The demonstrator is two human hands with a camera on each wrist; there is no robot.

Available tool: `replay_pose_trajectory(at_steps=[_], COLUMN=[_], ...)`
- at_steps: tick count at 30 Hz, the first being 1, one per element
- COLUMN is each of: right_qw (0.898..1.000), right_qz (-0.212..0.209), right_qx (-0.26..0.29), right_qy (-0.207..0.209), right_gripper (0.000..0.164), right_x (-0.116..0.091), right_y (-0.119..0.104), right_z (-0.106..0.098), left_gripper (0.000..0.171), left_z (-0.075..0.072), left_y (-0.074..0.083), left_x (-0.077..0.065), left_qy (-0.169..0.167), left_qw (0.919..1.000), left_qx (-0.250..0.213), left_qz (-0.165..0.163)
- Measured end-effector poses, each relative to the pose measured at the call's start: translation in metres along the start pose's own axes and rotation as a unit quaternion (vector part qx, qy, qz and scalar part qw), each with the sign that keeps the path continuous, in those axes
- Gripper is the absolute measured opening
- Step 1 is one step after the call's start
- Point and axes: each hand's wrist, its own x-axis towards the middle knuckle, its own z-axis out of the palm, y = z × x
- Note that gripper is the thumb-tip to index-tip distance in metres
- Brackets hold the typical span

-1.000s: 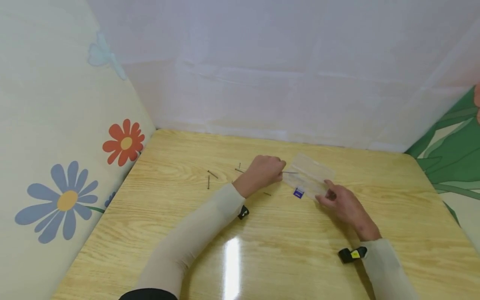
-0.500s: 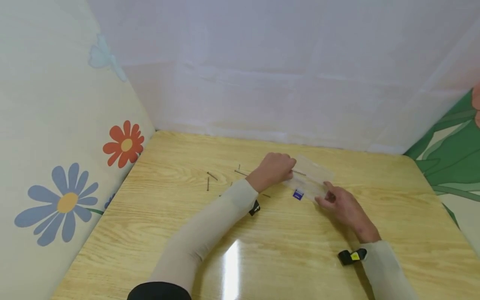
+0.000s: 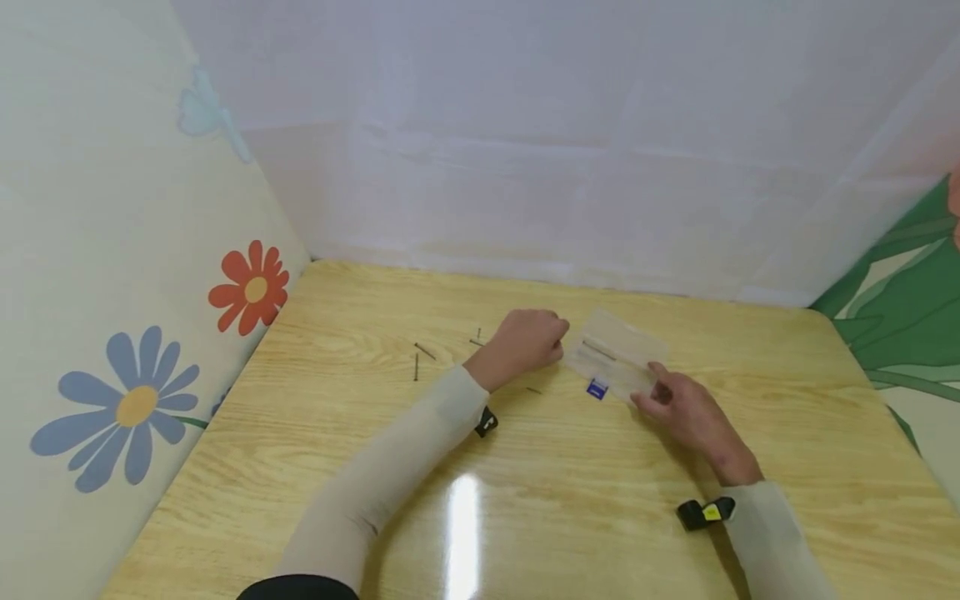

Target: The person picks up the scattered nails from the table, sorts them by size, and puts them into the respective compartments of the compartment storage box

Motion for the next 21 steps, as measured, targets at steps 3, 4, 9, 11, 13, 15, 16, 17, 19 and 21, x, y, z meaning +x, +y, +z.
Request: replay_pose_trajectory(at_steps=[3,4,9,11,13,15,16,17,19,21], right_qw=[1.0,1.0,1.0,1.0,1.0,1.0,1.0,1.0,1.0,1.0], right_qz=[0.001,0.003,0.001,0.001,0.003,0.006,0.007,0.006,0.004,-0.002], right_qx=[0.001,0.001,0.005,0.005,0.004,0.002,0.0,-0.001,-0.001,-0.002], right_qy=[-0.001,-0.001,-0.001,-0.001,-0.001,-0.003,-0.003,-0.003,-0.004,-0.001], right_gripper=[0.069,0.07,0.071,0.072,0.072,0.072,0.072,0.072,0.072,0.071], right_x=[0.001,0.001,0.001,0.001,0.001,0.0,-0.001,-0.001,-0.002,-0.002], right_y=[0.001,0.001,0.002,0.002,0.002,0.002,0.002,0.003,0.003,0.003], right_z=[0.0,0.0,-0.001,-0.001,-0.001,-0.001,-0.001,-0.001,-0.001,-0.001], left_gripper=[0.024,0.024,0.026,0.027,0.028,0.028,0.027,0.027,0.028,0.029], left_z=[-0.003,-0.005,-0.014,-0.018,-0.02,-0.023,-0.024,-0.025,-0.026,-0.026], left_y=[-0.005,-0.006,-0.012,-0.014,-0.016,-0.018,-0.02,-0.021,-0.025,-0.03], left_x=[-0.009,-0.013,-0.03,-0.037,-0.045,-0.053,-0.057,-0.061,-0.07,-0.078], left_qy=[-0.001,-0.003,-0.008,-0.006,-0.004,-0.003,-0.003,-0.004,-0.006,-0.008], left_qw=[0.9999,0.9999,0.9994,0.9995,0.9995,0.9994,0.9993,0.9992,0.999,0.9987], left_qx=[-0.009,-0.016,-0.025,-0.022,-0.021,-0.024,-0.025,-0.026,-0.024,-0.016], left_qz=[-0.004,-0.006,-0.02,-0.024,-0.024,-0.025,-0.026,-0.029,-0.037,-0.047])
